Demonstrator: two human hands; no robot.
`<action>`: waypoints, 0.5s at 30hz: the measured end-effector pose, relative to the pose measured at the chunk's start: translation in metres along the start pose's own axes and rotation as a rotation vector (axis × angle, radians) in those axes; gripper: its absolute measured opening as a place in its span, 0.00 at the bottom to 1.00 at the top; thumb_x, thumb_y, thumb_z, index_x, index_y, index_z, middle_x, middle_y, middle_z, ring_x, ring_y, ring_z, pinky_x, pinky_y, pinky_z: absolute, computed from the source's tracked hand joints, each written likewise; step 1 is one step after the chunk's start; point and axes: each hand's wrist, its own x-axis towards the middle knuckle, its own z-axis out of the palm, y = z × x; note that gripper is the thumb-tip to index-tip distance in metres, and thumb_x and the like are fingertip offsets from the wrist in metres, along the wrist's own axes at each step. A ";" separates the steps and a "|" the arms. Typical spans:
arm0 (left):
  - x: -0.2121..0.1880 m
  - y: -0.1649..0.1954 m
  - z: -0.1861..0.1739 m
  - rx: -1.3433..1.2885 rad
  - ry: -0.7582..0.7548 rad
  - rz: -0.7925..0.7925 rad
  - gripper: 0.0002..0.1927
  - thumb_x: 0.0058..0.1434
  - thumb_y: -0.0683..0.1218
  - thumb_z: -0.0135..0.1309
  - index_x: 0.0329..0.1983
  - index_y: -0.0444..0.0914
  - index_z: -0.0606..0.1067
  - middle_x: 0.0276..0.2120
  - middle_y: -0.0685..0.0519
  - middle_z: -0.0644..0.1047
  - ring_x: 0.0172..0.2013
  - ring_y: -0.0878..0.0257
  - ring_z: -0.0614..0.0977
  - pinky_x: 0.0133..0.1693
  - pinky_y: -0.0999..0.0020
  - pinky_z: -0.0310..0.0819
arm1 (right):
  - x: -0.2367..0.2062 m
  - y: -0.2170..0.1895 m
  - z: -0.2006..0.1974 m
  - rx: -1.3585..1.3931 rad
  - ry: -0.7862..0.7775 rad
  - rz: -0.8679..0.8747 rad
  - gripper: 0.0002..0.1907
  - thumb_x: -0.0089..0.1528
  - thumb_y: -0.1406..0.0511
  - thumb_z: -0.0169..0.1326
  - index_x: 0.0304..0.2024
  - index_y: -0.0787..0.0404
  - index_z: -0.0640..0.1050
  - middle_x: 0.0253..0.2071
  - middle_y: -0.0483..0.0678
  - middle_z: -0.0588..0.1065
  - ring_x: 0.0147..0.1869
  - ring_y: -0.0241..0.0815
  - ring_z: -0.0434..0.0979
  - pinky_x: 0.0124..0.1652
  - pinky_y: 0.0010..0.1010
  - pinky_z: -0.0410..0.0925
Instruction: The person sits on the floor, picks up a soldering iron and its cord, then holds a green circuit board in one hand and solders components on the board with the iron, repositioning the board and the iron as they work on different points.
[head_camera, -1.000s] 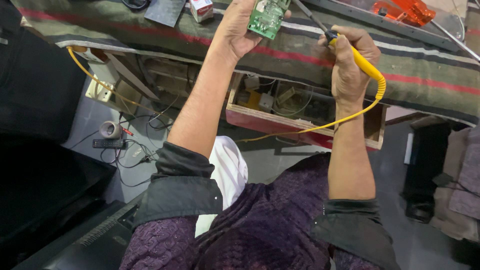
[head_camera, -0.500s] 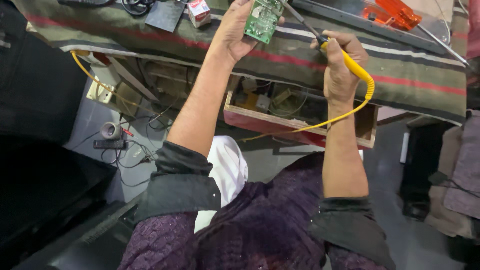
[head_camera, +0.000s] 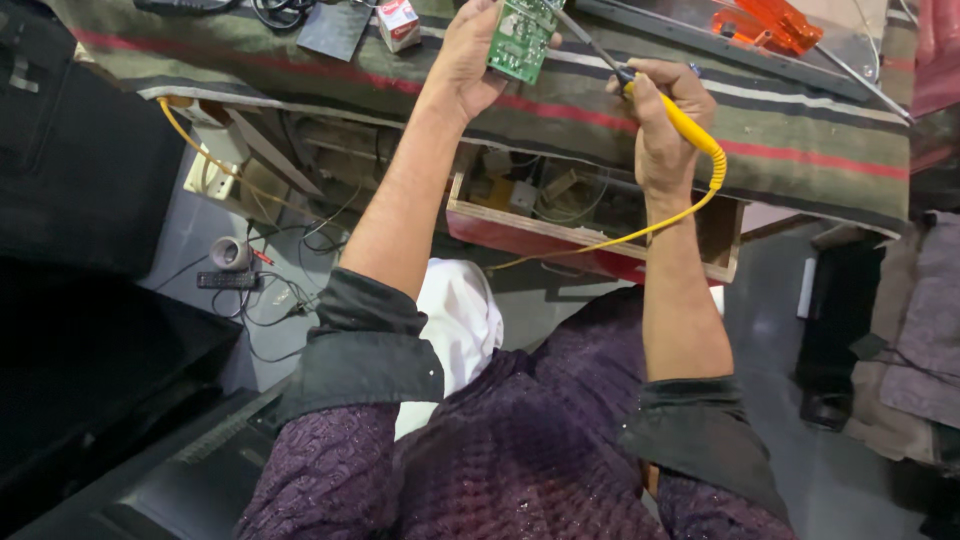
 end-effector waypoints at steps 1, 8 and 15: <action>0.000 0.001 0.002 0.013 0.008 0.005 0.13 0.71 0.47 0.55 0.50 0.32 0.77 0.42 0.43 0.83 0.41 0.48 0.88 0.39 0.56 0.84 | 0.001 0.000 0.000 0.008 0.003 0.014 0.10 0.72 0.68 0.57 0.52 0.69 0.77 0.44 0.53 0.80 0.47 0.38 0.80 0.51 0.27 0.72; -0.003 0.008 0.012 0.007 0.020 0.003 0.14 0.70 0.46 0.55 0.50 0.30 0.78 0.42 0.43 0.84 0.42 0.49 0.88 0.41 0.57 0.85 | 0.000 0.001 0.000 -0.008 -0.004 0.020 0.10 0.72 0.68 0.57 0.52 0.70 0.77 0.44 0.53 0.79 0.47 0.39 0.80 0.53 0.29 0.73; -0.003 0.006 0.016 0.095 0.127 0.038 0.12 0.68 0.47 0.55 0.43 0.32 0.79 0.37 0.45 0.84 0.39 0.52 0.88 0.38 0.58 0.84 | 0.001 -0.003 -0.008 0.158 0.066 0.015 0.10 0.72 0.66 0.57 0.51 0.69 0.77 0.43 0.52 0.79 0.47 0.42 0.80 0.52 0.31 0.73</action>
